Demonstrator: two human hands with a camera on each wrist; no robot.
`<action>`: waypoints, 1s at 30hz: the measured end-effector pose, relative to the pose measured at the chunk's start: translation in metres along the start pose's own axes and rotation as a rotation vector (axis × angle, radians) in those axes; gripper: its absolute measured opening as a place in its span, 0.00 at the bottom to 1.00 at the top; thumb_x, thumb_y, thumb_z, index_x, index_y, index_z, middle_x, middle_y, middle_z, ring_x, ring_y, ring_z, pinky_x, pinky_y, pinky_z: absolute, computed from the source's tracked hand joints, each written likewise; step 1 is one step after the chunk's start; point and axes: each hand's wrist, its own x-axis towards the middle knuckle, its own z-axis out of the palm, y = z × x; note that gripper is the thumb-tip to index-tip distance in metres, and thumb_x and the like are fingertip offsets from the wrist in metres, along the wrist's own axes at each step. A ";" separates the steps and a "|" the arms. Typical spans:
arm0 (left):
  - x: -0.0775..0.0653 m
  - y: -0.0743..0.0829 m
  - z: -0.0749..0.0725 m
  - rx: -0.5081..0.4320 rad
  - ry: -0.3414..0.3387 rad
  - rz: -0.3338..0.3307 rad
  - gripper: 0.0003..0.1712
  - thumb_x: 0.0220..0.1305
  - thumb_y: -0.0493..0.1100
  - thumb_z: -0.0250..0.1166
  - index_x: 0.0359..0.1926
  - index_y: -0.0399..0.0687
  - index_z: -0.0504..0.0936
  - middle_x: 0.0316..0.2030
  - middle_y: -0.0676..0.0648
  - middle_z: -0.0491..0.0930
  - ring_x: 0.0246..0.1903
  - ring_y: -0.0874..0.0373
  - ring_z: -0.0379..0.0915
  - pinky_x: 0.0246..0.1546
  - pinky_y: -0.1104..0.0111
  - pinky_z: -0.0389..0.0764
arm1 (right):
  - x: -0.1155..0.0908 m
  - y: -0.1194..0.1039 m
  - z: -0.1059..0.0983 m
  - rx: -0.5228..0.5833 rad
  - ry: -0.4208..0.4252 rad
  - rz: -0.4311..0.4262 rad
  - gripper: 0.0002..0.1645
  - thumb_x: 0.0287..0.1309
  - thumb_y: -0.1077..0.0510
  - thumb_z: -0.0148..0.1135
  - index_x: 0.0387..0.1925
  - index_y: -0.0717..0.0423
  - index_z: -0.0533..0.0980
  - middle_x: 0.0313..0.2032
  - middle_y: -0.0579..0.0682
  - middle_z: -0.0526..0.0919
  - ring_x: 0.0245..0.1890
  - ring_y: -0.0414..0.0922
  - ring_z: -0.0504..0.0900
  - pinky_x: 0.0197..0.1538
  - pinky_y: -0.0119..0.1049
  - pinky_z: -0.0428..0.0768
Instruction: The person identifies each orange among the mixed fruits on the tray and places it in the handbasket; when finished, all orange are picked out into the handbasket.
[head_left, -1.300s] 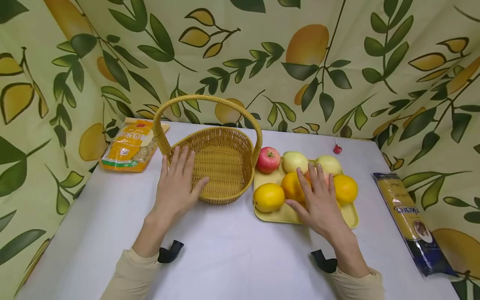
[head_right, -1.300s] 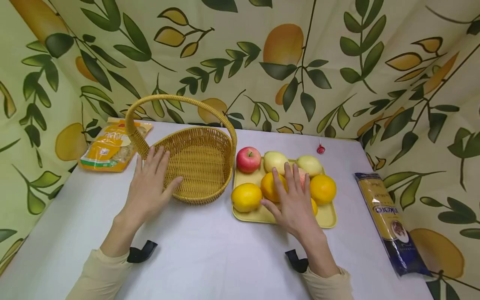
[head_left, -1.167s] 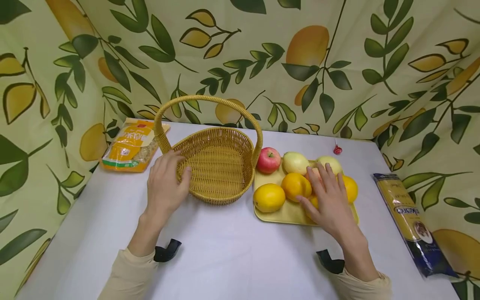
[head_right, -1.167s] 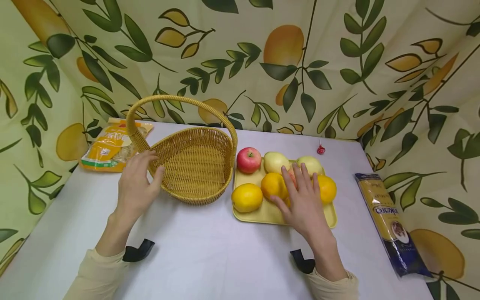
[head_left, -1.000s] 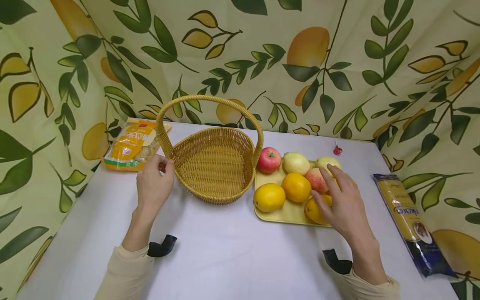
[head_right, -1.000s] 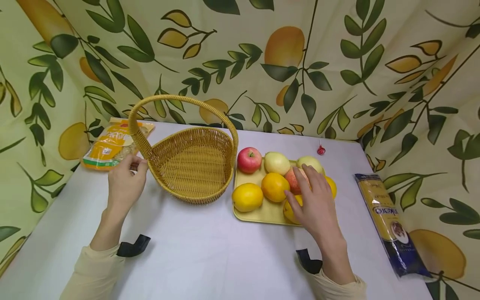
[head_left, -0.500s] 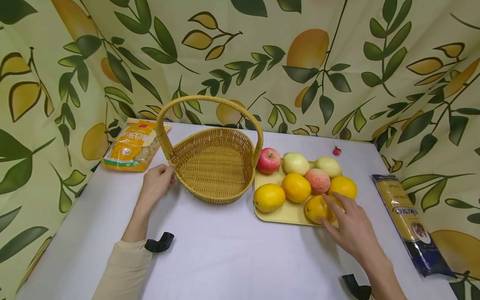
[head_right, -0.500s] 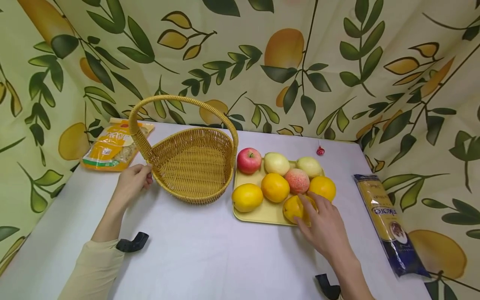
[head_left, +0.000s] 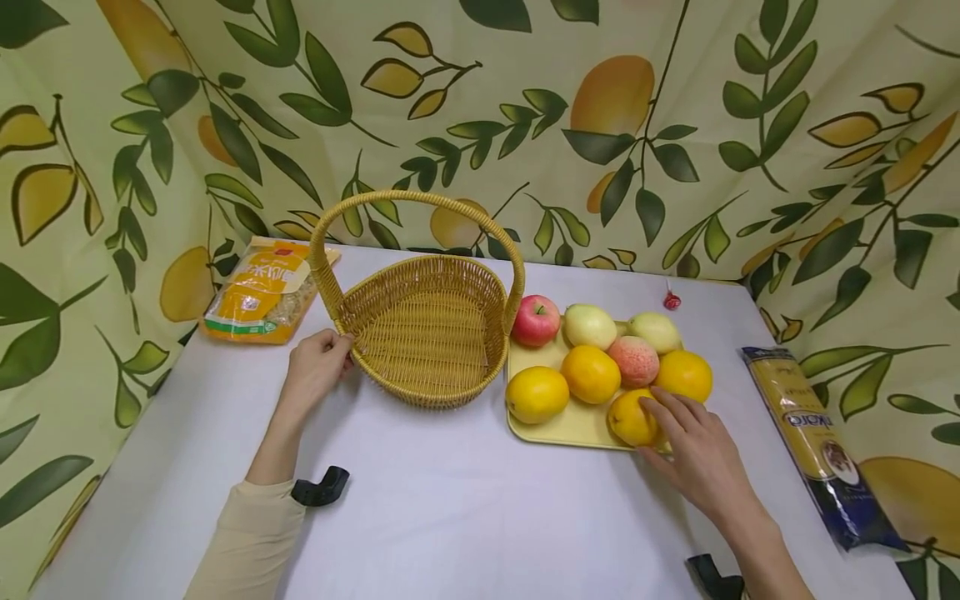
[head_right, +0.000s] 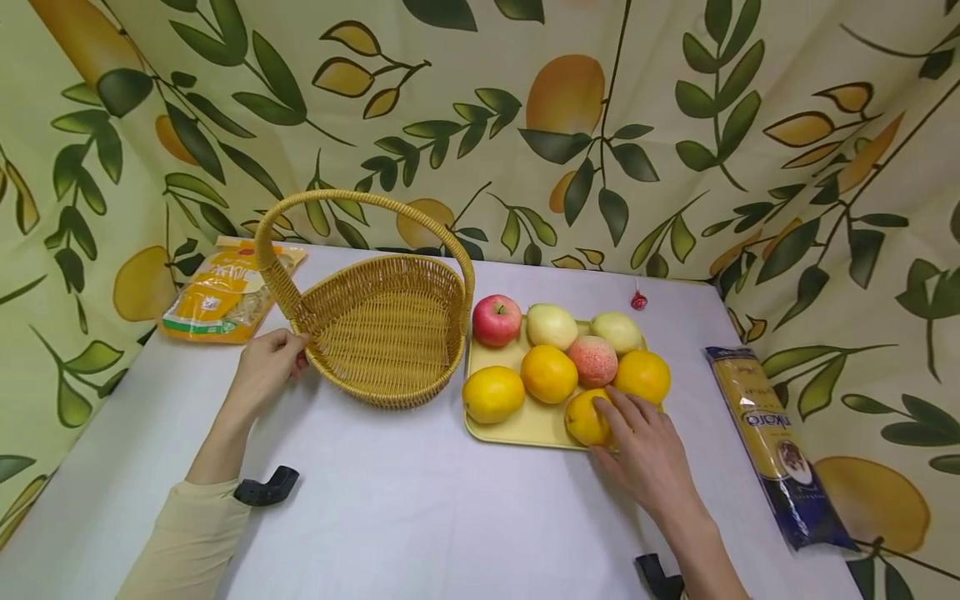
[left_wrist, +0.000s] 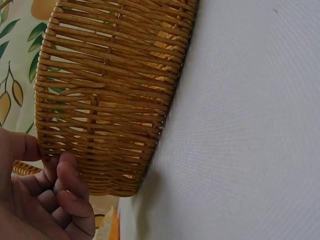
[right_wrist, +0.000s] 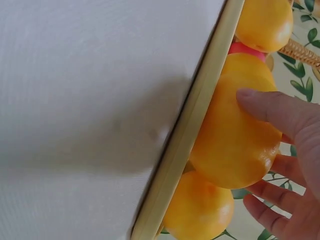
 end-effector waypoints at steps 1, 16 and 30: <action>0.000 -0.001 0.000 0.000 0.001 0.000 0.20 0.70 0.49 0.52 0.26 0.40 0.76 0.20 0.47 0.80 0.20 0.59 0.71 0.23 0.68 0.71 | 0.001 0.001 0.000 -0.006 0.004 -0.004 0.45 0.27 0.55 0.84 0.54 0.59 0.76 0.57 0.61 0.77 0.53 0.59 0.73 0.50 0.58 0.74; -0.001 0.000 0.000 -0.018 -0.012 0.014 0.20 0.70 0.49 0.52 0.26 0.40 0.75 0.22 0.44 0.80 0.21 0.58 0.71 0.22 0.69 0.71 | 0.023 -0.005 -0.024 0.015 0.161 -0.060 0.51 0.58 0.21 0.36 0.51 0.60 0.77 0.51 0.62 0.79 0.49 0.61 0.73 0.48 0.59 0.73; 0.000 -0.001 0.000 -0.014 -0.014 0.011 0.20 0.70 0.49 0.52 0.27 0.39 0.76 0.22 0.43 0.81 0.21 0.58 0.71 0.23 0.68 0.71 | 0.120 -0.071 -0.048 0.164 0.180 -0.347 0.37 0.54 0.37 0.64 0.58 0.57 0.75 0.56 0.58 0.79 0.52 0.56 0.76 0.54 0.52 0.76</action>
